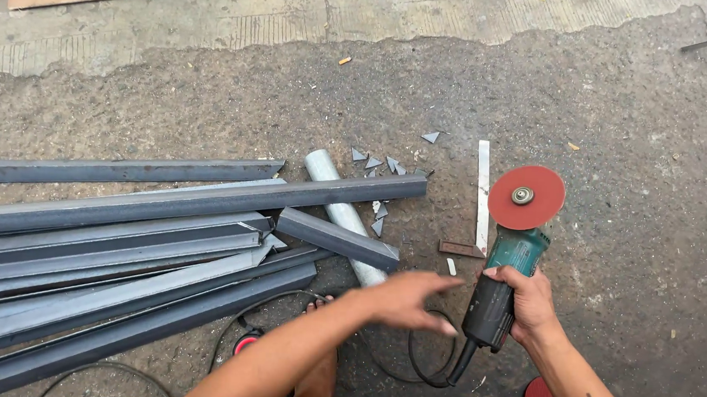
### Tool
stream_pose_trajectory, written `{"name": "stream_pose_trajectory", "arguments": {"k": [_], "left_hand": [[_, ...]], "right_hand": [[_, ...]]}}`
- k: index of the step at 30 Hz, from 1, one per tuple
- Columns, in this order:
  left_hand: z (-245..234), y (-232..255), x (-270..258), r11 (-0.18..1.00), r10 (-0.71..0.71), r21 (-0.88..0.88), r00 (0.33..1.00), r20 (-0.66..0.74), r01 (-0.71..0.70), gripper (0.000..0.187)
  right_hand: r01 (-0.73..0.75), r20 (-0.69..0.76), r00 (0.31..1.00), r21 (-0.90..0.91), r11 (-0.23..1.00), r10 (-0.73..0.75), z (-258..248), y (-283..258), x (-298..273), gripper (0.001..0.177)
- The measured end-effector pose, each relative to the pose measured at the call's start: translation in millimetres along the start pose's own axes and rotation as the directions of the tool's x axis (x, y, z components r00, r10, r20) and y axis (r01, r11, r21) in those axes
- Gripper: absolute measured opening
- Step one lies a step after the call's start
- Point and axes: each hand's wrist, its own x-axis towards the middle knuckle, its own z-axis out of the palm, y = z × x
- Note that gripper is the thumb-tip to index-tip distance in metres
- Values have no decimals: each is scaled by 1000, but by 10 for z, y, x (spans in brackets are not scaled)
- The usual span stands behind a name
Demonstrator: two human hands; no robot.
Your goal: Measuring, marking, and cutting metal angle bars using an angle grinder and a square.
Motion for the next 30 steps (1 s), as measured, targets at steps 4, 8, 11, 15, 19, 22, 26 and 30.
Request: {"name": "stream_pose_trajectory", "arguments": {"k": [4,8,11,15,19,22,26,30], "left_hand": [[-380,-1775,166,756,-185,571,942,-281,319,93],[-417,-2548,159,531,-137,783,945,-298,324,80],[-556,-2595,131,514,-97,797,944,-315,318,76],[-569,-2709,48,584,-166,732,934,-315,351,83],[-418,-2488,-216,564,-33,753,920,-391,340,59],[-287,-2410,-326,539,71,753,870,-488,379,54],[-267,-2557,-241,538,170,765,844,-509,354,48],[-309,-2741,-115,517,165,787,863,-478,337,46]], "right_hand": [[-15,0,1000,-116,993,15,-191,64,74,37],[47,62,998,-374,926,-26,-345,256,86,42],[90,109,993,-509,856,-40,-368,283,56,44],[107,173,985,-702,704,22,-448,276,-11,46],[125,220,971,-793,597,88,-468,306,50,51],[130,213,958,-918,374,190,-398,258,16,73],[177,249,946,-933,314,208,-300,280,-50,71],[195,268,940,-928,317,209,-229,318,-120,71]]}}
